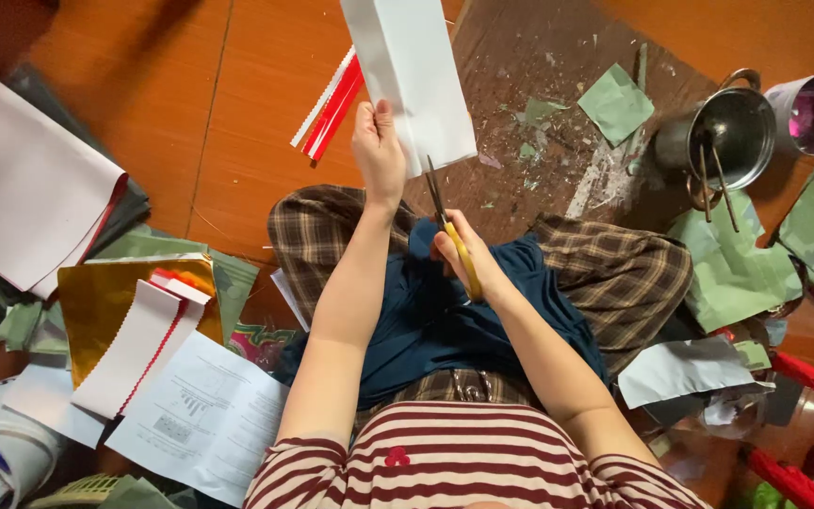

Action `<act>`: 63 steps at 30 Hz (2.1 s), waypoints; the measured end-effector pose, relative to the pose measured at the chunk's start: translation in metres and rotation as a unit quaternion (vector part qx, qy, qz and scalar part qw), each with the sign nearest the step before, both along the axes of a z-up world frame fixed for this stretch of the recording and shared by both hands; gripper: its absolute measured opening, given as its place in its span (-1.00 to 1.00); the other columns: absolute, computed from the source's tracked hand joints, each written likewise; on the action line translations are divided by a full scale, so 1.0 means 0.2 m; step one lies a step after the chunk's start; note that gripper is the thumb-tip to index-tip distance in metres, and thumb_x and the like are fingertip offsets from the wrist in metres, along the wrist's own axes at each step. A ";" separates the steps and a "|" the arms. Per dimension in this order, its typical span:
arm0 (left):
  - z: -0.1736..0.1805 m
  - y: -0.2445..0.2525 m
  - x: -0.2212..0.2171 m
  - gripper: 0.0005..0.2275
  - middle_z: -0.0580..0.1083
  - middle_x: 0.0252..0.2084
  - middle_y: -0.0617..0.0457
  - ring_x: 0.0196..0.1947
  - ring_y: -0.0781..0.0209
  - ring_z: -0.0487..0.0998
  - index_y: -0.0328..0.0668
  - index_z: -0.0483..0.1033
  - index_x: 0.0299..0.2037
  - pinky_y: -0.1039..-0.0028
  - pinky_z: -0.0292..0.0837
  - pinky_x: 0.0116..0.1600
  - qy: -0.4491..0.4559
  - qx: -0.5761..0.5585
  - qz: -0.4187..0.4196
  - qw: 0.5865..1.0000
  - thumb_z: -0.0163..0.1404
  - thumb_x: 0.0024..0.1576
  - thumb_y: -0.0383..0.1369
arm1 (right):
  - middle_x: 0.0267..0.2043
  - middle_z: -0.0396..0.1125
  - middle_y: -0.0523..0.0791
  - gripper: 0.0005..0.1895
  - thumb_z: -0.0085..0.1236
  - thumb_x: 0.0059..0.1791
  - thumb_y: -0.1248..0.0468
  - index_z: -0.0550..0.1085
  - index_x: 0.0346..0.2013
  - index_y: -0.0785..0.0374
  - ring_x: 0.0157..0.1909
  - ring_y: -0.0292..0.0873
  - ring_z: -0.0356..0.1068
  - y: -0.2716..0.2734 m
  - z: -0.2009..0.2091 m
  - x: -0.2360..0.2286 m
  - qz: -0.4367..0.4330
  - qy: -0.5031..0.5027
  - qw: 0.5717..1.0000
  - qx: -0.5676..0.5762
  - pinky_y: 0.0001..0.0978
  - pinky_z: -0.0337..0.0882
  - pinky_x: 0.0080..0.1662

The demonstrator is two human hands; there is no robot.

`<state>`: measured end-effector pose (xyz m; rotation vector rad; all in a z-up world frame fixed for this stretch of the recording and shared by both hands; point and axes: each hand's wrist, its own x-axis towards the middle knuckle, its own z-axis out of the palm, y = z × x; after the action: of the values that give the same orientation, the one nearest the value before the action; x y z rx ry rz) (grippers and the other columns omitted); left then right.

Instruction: Cutting paper into thin strips using a pair of scissors.

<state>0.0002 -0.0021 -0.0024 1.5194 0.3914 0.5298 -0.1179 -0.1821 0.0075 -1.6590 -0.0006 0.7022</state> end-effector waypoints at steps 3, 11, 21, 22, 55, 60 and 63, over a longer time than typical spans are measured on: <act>0.03 0.00 -0.01 -0.62 0.11 -0.56 0.21 -0.52 0.44 0.11 -0.19 0.19 -0.41 0.48 0.08 -0.44 0.006 0.007 -0.004 1.000 -0.17 0.40 -0.13 | -0.29 0.30 -0.19 -0.63 -0.03 0.16 0.08 0.29 0.22 0.12 -0.29 -0.35 0.30 0.01 -0.02 0.00 -0.019 0.026 0.998 0.052 -0.52 0.31 -0.33; 0.02 -0.01 -0.01 -0.61 0.07 -0.55 0.20 -0.51 0.44 0.06 -0.20 0.16 -0.41 0.47 0.03 -0.44 0.010 0.015 -0.004 1.000 -0.16 0.41 -0.13 | -0.28 0.33 -0.14 -0.51 -0.07 0.16 -0.12 0.30 0.18 0.18 -0.30 -0.32 0.34 -0.05 -0.08 0.01 -0.044 0.007 0.993 0.108 -0.51 0.40 -0.21; 0.03 0.00 -0.01 -0.61 0.06 -0.53 0.22 -0.49 0.44 0.05 -0.20 0.16 -0.41 0.49 0.02 -0.43 0.002 0.021 -0.006 1.000 -0.15 0.41 -0.13 | -0.31 0.28 -0.14 -0.38 -0.01 0.06 -0.24 0.28 0.15 0.15 -0.36 -0.31 0.32 -0.08 -0.01 0.03 -0.098 0.073 0.981 0.148 -0.50 0.34 -0.40; 0.03 0.00 -0.01 -0.61 0.06 -0.53 0.22 -0.49 0.44 0.05 -0.20 0.16 -0.41 0.49 0.02 -0.43 0.003 0.022 -0.007 1.000 -0.15 0.41 -0.13 | -0.31 0.28 -0.14 -0.38 -0.01 0.06 -0.24 0.28 0.15 0.15 -0.36 -0.31 0.32 -0.08 0.00 0.03 -0.099 0.073 0.981 0.149 -0.50 0.34 -0.40; 0.00 -0.15 -0.05 -0.65 0.19 -0.58 0.04 -0.54 0.30 0.14 -0.28 0.20 -0.40 0.38 0.17 -0.43 0.053 0.057 -0.047 0.996 -0.13 0.39 -0.21 | -0.55 0.20 -0.29 -0.74 0.07 0.09 0.05 0.32 0.00 0.02 -0.62 -0.42 0.16 0.12 -0.05 0.03 -0.158 0.101 0.971 0.151 -0.56 0.17 -0.57; -0.04 -0.18 -0.05 -0.65 0.10 -0.55 0.03 -0.49 0.32 0.10 -0.29 0.18 -0.40 0.38 0.14 -0.41 0.065 0.041 -0.056 0.995 -0.11 0.40 -0.23 | -0.54 0.19 -0.28 -0.71 0.04 0.15 0.02 0.39 -0.03 0.17 -0.62 -0.43 0.13 0.13 0.00 0.02 -0.137 -0.050 0.987 0.071 -0.57 0.14 -0.55; -0.08 -0.18 -0.04 -0.64 0.16 -0.57 0.07 -0.51 0.33 0.11 -0.29 0.20 -0.41 0.38 0.14 -0.42 0.058 0.031 -0.072 0.995 -0.12 0.39 -0.23 | -0.46 0.20 -0.28 -0.72 0.02 0.19 0.05 0.40 0.00 0.20 -0.50 -0.43 0.13 0.10 -0.11 0.03 -0.139 -0.081 0.983 0.092 -0.57 0.16 -0.45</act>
<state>-0.0074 -0.0377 -0.0177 1.6295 0.3535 0.3442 -0.1124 -0.1616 -0.0149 -1.4978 0.0479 0.3432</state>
